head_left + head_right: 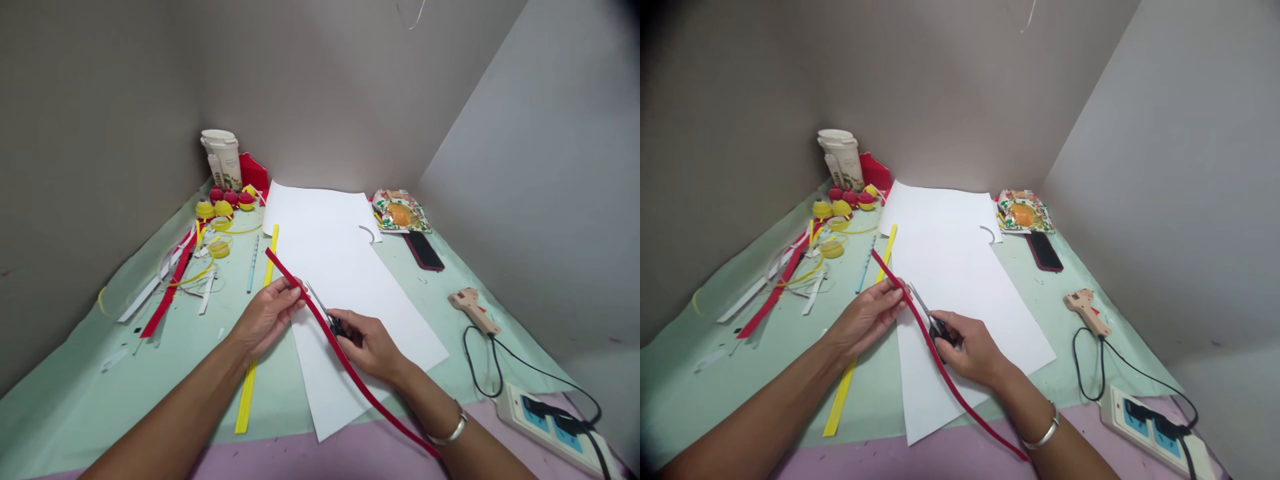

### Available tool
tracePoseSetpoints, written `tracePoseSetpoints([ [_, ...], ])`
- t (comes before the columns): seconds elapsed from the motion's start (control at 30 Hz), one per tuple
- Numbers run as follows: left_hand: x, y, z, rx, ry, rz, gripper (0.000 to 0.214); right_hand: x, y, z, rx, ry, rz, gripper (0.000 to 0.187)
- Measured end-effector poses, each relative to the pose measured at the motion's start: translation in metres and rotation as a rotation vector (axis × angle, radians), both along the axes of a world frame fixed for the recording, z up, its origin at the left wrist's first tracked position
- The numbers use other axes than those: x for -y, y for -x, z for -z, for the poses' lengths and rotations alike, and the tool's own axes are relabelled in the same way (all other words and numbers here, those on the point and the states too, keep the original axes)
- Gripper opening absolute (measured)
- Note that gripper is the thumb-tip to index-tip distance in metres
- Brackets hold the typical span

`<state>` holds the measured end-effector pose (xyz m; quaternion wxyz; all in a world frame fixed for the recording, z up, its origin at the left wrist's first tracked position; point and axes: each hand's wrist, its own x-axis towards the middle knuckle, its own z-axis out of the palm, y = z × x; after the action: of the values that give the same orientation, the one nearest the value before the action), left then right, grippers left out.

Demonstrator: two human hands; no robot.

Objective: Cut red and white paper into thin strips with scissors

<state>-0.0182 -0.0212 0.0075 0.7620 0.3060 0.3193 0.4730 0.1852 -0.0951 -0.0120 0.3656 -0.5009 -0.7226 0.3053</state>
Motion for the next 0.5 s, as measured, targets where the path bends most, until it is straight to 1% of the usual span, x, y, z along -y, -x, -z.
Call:
tracePoseSetpoints([
  [0.17,0.0004,0.0015,-0.0007,0.017,-0.015,0.037,0.02,0.0028,0.0005,-0.002,0.066,-0.057,-0.086,0.048],
  [0.33,-0.0005,0.0031,0.002,0.046,0.008,0.053,0.021,0.0042,0.0008,-0.0036,0.144,-0.112,-0.068,0.049],
  [0.5,-0.003,0.0036,0.0059,0.072,-0.015,0.083,0.018,0.0044,0.0026,-0.0059,0.227,-0.181,-0.06,0.048],
])
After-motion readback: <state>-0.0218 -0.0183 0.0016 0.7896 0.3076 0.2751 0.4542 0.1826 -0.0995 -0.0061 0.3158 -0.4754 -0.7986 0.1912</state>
